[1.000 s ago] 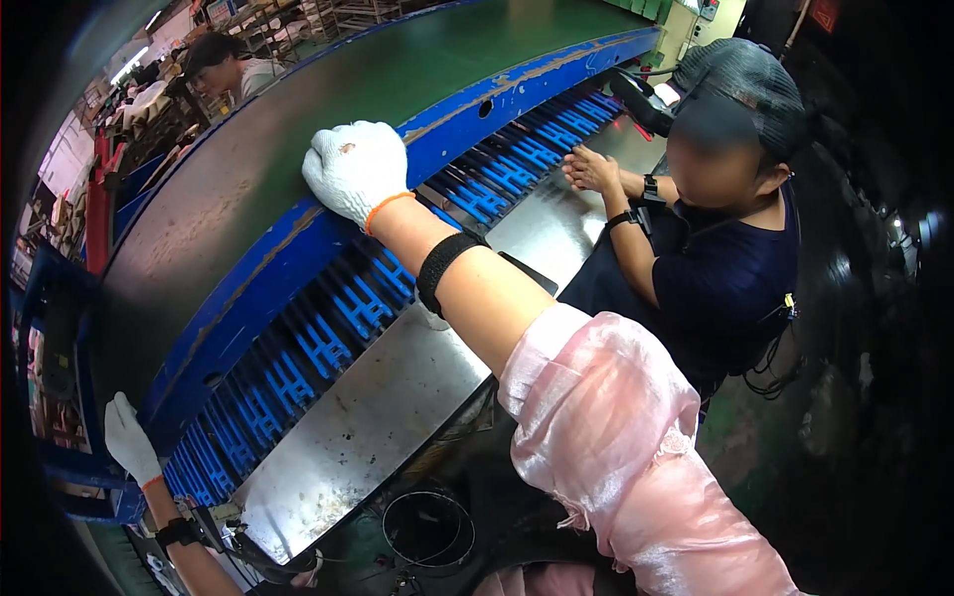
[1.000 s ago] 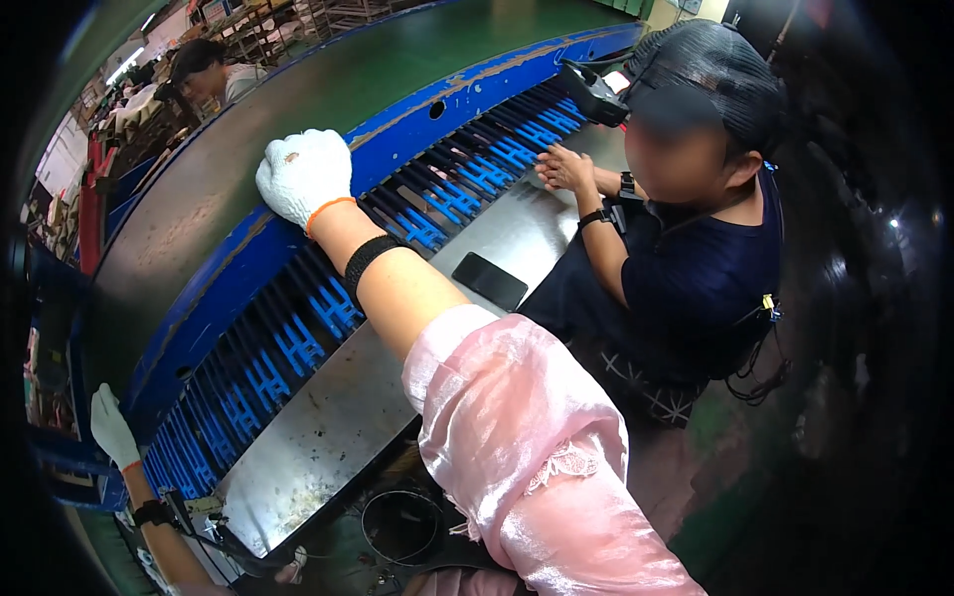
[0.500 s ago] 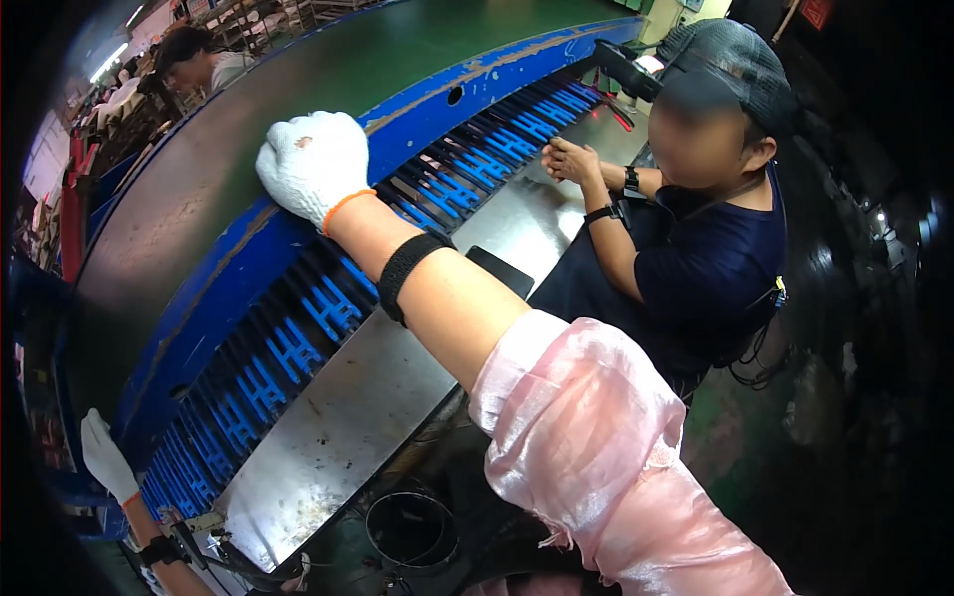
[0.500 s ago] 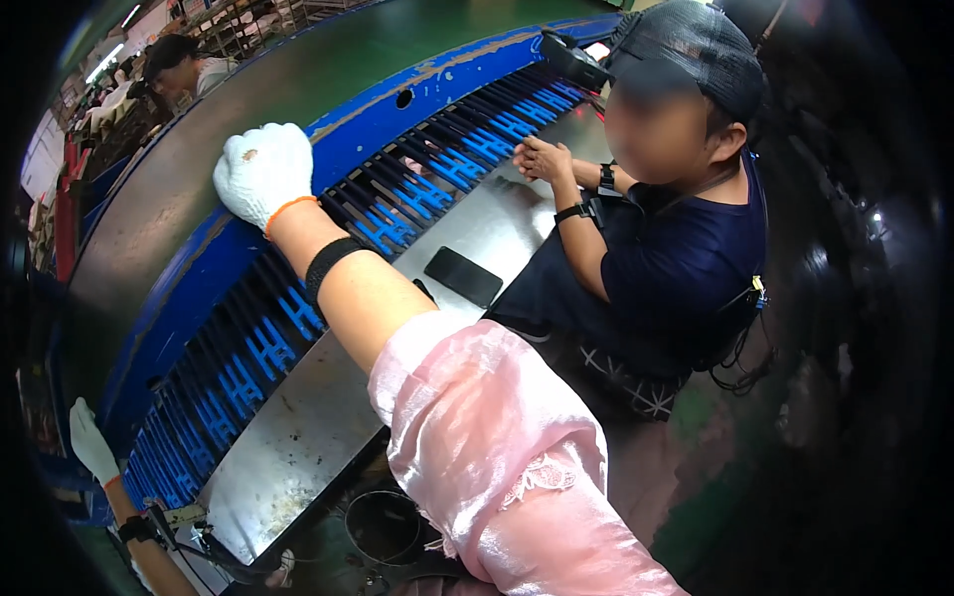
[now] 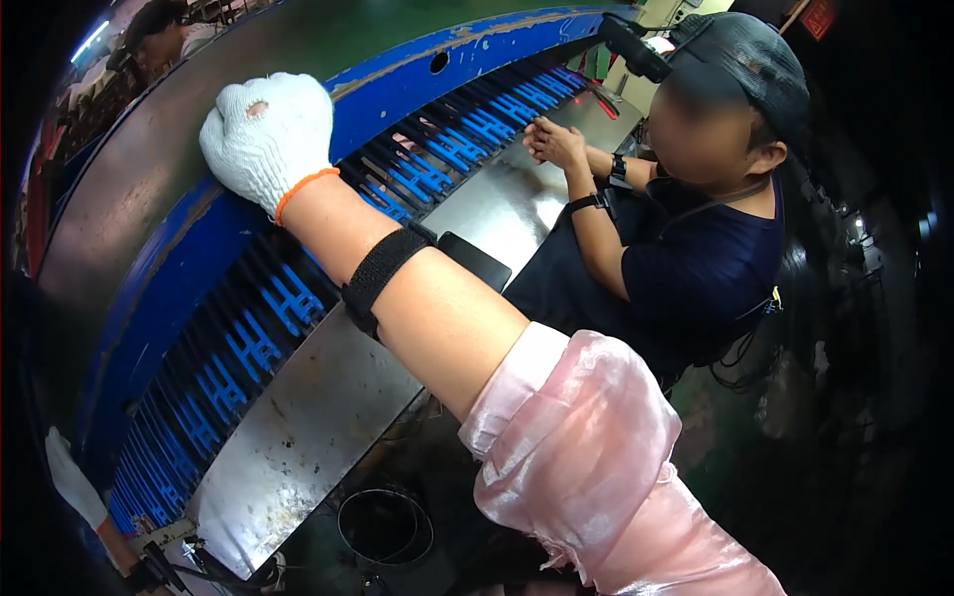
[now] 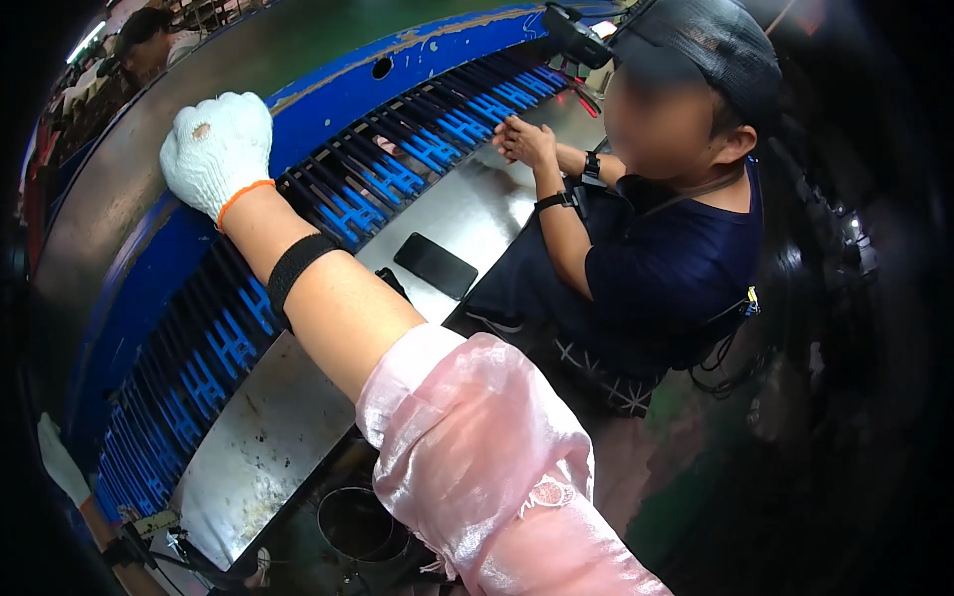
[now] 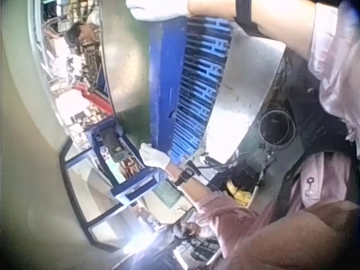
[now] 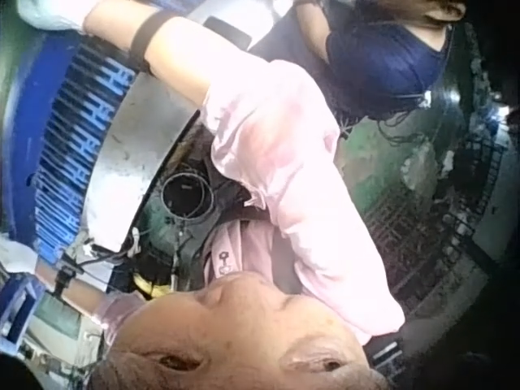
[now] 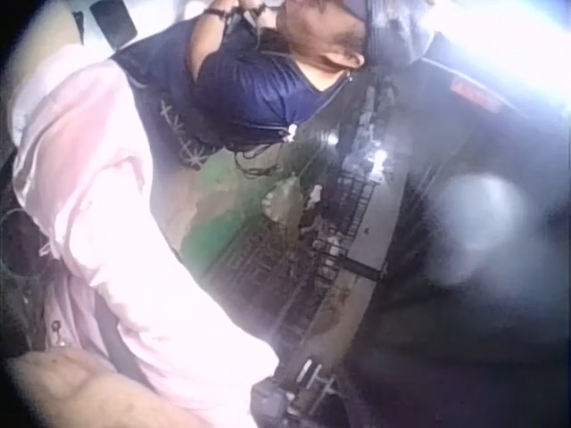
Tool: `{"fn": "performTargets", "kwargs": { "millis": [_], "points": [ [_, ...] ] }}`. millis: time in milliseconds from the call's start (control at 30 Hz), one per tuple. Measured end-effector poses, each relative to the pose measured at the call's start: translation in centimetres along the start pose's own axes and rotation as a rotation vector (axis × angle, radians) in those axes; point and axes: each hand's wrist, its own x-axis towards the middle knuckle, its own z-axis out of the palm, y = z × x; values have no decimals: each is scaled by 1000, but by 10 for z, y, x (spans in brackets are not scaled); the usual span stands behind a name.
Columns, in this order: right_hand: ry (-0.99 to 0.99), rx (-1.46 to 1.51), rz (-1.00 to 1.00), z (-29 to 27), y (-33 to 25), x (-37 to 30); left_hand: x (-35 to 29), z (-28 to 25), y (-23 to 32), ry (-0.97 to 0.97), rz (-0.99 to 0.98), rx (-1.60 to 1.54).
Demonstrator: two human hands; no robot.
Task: Operating and supervising an industrial assembly conveyor belt system within a shoe manufacturing line.
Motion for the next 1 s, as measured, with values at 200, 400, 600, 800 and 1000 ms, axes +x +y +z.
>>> {"fn": "performTargets", "kwargs": {
  "millis": [200, 400, 600, 800, 1000],
  "points": [
    [-46, -62, -24, -5, 14, 0, 1, 12, 21, -55, -49, 44],
    [-110, -33, 17, -9, 0, 4, 0, -3, 25, -46, -16, 61],
    [16, -19, -18, -2, 4, -1, 0, 3, 22, 1, 55, 75],
    [105, 24, -56, -2, -17, -6, -7, -33, 39, 16, 61, -10],
    [79, -72, -292, 1, 27, -5, -13, 8, 122, -29, 57, 56]
  ]
}}
